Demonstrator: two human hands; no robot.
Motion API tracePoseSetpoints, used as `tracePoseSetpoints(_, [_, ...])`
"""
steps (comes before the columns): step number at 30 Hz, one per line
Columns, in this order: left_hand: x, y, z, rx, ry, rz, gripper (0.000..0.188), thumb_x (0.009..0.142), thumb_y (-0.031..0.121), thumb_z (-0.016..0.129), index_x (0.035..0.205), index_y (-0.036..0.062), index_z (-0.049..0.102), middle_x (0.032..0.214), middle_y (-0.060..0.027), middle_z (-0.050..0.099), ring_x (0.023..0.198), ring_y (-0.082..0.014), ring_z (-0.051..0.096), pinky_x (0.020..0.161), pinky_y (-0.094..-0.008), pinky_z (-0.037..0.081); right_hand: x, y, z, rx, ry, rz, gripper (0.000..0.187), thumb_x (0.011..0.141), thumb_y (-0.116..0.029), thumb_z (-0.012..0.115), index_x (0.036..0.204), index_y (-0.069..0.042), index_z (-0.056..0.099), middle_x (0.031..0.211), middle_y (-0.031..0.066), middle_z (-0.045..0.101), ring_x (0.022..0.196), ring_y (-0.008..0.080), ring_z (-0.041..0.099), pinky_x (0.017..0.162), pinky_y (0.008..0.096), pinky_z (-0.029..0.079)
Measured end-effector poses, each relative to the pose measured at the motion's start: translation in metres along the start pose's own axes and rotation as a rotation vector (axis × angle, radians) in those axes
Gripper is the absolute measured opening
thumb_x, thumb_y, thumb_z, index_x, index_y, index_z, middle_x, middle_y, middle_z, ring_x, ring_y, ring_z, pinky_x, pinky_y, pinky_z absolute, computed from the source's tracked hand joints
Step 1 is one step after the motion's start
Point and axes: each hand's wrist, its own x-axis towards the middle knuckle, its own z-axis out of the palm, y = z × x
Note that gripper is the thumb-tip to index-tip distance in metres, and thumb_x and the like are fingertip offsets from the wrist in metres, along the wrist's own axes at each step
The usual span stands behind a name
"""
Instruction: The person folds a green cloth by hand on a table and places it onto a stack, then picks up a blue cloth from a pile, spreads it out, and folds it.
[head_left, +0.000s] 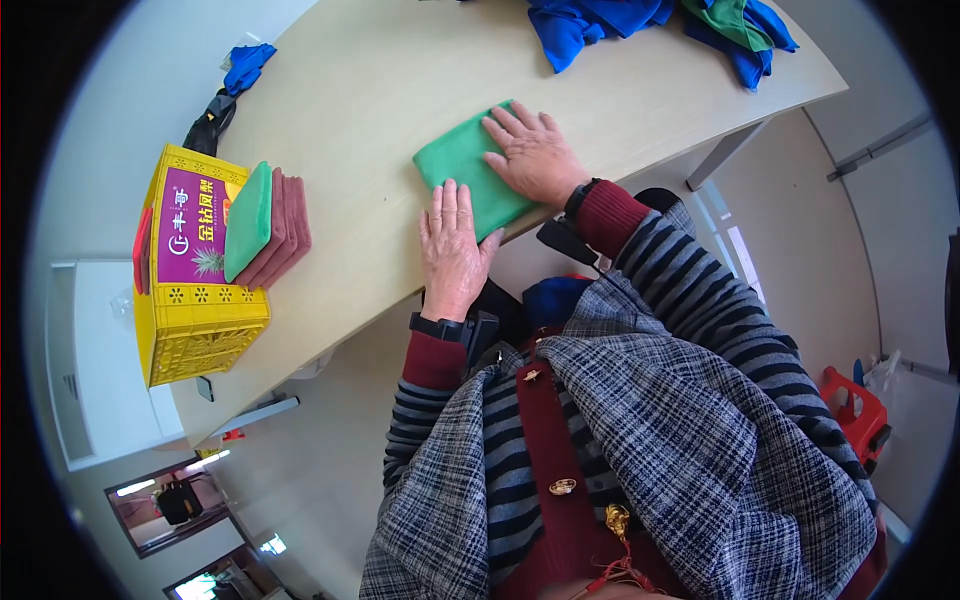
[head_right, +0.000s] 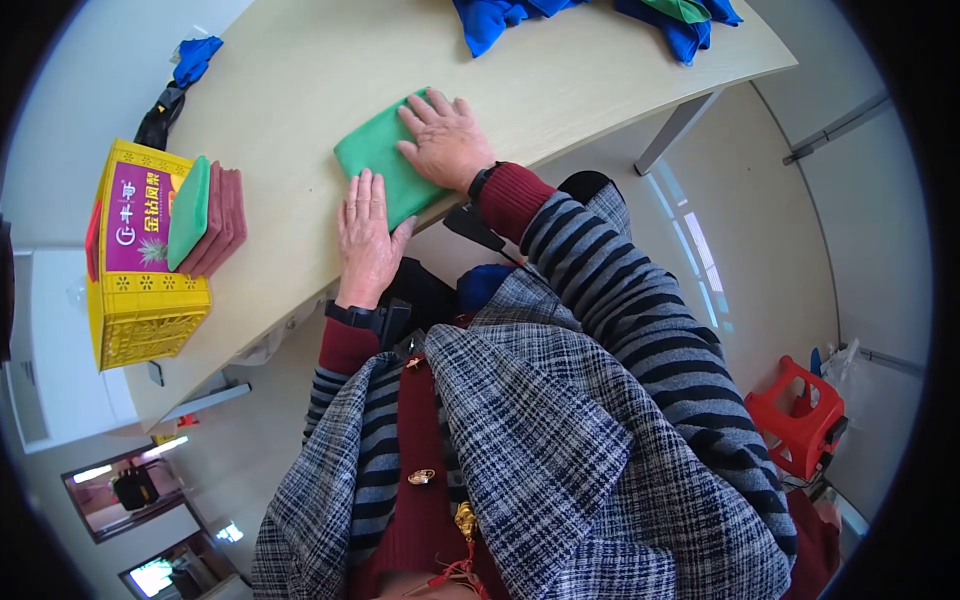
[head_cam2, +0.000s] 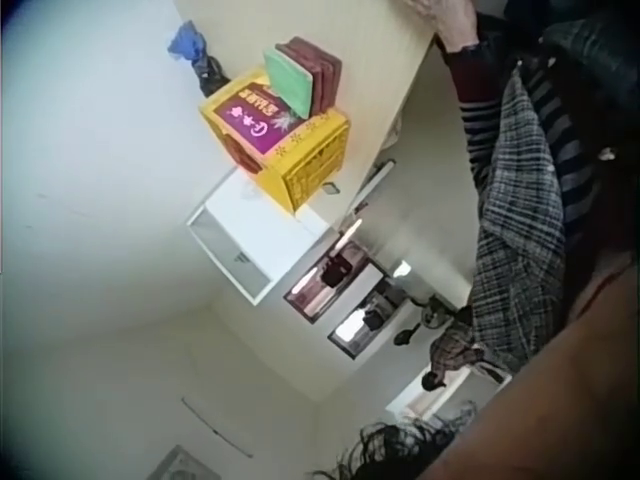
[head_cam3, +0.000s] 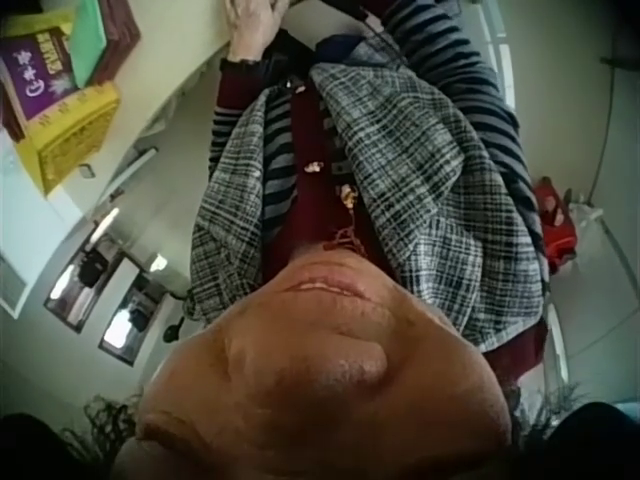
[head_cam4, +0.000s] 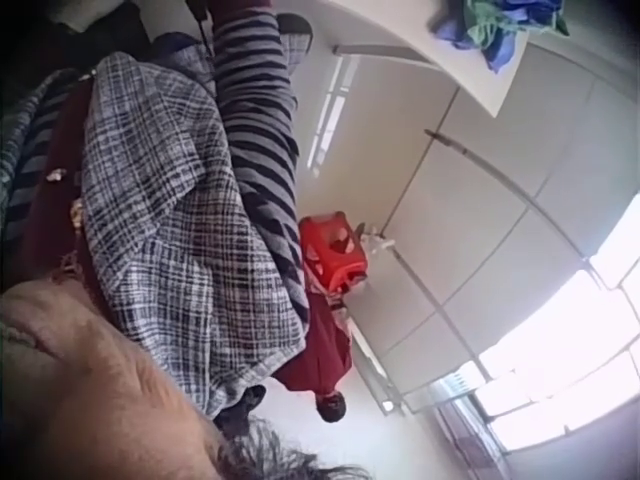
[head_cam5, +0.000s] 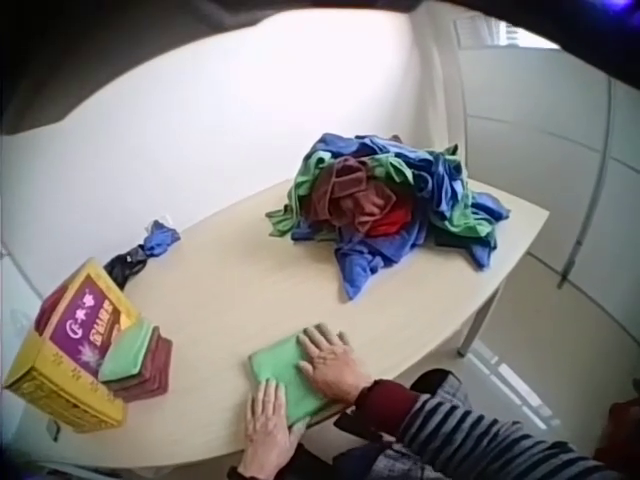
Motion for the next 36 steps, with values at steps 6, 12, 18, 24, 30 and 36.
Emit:
tracePoseSetpoints(6, [0.003, -0.008, -0.005, -0.087, -0.008, 0.019, 0.066, 0.097, 0.042, 0.055, 0.146, -0.0006, 0.04, 0.155, -0.0177, 0.036, 0.145, -0.0342, 0.029, 0.118, -0.0521, 0.023, -0.012, 0.031, -0.004, -0.125, 0.009, 0.119, 0.056, 0.1, -0.042, 0.044, 0.146, -0.009, 0.044, 0.153, 0.0139, 0.04, 0.145, 0.0323, 0.032, 0.118, 0.0515, 0.023])
tracePoseSetpoints(12, [0.038, -0.026, -0.012, -0.143, 0.022, -0.053, 0.054, 0.103, 0.033, 0.043, 0.145, -0.0007, 0.041, 0.154, -0.019, 0.036, 0.144, -0.0356, 0.031, 0.117, -0.047, 0.025, -0.015, 0.0, -0.025, -0.239, 0.141, 0.015, 0.056, 0.1, -0.043, 0.044, 0.144, -0.007, 0.045, 0.152, 0.0148, 0.041, 0.144, 0.0336, 0.032, 0.118, 0.0529, 0.023])
tracePoseSetpoints(18, [0.06, -0.042, 0.034, -0.083, 0.049, -0.019, 0.052, 0.102, 0.03, 0.043, 0.148, 0.0043, 0.039, 0.156, -0.0147, 0.035, 0.146, -0.0328, 0.027, 0.118, -0.0511, 0.023, -0.004, -0.044, -0.012, 0.161, -0.101, -0.103, 0.061, 0.1, -0.047, 0.041, 0.143, -0.005, 0.046, 0.151, 0.0145, 0.042, 0.144, 0.0342, 0.031, 0.117, 0.0517, 0.022])
tracePoseSetpoints(24, [0.064, -0.028, 0.032, -0.026, 0.01, -0.069, 0.056, 0.103, 0.035, 0.041, 0.149, 0.0036, 0.037, 0.157, -0.0143, 0.033, 0.147, -0.032, 0.026, 0.118, -0.0522, 0.022, 0.0, -0.006, -0.001, -0.001, -0.015, -0.07, 0.058, 0.101, -0.046, 0.041, 0.145, -0.008, 0.045, 0.15, 0.0146, 0.044, 0.143, 0.0342, 0.034, 0.117, 0.0494, 0.024])
tracePoseSetpoints(30, [0.056, -0.028, 0.023, 0.004, 0.015, -0.085, 0.057, 0.104, 0.038, 0.04, 0.149, 0.0033, 0.036, 0.157, -0.0146, 0.034, 0.146, -0.0328, 0.028, 0.119, -0.0526, 0.021, -0.002, 0.014, -0.002, 0.007, 0.009, 0.045, 0.055, 0.101, -0.042, 0.042, 0.145, -0.01, 0.045, 0.152, 0.0125, 0.042, 0.144, 0.0339, 0.032, 0.117, 0.05, 0.023])
tracePoseSetpoints(36, [0.036, -0.009, 0.018, -0.031, 0.062, -0.087, 0.057, 0.104, 0.038, 0.041, 0.149, 0.0027, 0.035, 0.156, -0.0163, 0.034, 0.146, -0.0345, 0.028, 0.118, -0.0534, 0.02, -0.011, 0.014, -0.017, -0.122, 0.083, 0.07, 0.053, 0.101, -0.04, 0.043, 0.145, -0.01, 0.045, 0.153, 0.0128, 0.04, 0.145, 0.034, 0.03, 0.118, 0.0528, 0.022])
